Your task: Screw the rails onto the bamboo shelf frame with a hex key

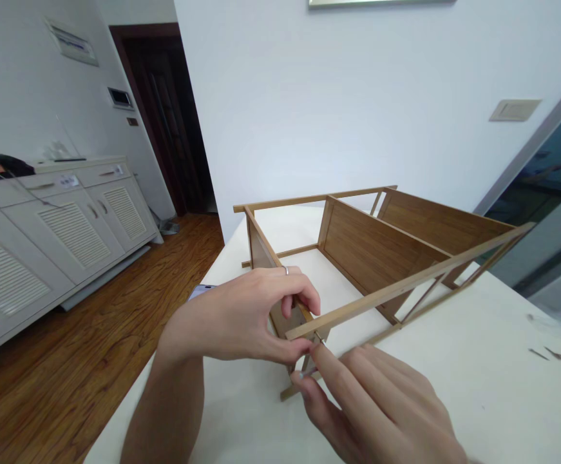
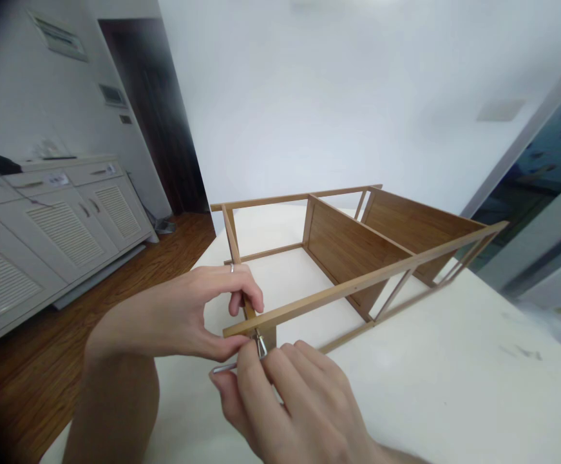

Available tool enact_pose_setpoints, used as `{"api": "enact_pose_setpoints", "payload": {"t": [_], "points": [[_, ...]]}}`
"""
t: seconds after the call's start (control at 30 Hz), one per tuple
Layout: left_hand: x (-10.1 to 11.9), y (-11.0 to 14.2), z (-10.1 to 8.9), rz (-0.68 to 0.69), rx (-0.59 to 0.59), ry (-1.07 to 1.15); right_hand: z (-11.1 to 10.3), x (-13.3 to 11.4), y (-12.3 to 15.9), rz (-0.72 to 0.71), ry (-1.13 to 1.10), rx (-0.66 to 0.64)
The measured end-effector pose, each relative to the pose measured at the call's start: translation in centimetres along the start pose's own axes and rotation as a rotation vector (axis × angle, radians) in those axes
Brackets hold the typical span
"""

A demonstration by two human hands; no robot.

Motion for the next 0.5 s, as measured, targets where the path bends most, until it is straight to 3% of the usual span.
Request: {"api": "enact_pose_setpoints", "payload": {"t": [0.27,0.5], "points": [[-0.2,-0.1,0.0,-0.025,0.008,-0.02,0.9,-0.8,0.8,-0.007,0.005,-0.043],[-0.2,-0.1,0.1,-0.012,0.018,-0.032,1.5,-0.4,1.5,-0.066,-0.072,-0.262]]}}
Point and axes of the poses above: each hand's wrist, its own y-axis away from the middle knuckle, its own z-axis out of the palm, x = y × z, the point moved 10 cm from there along -y, towards the middle knuckle, and after that the axes turned 6 degrees about -x, right-handed, at the moved point
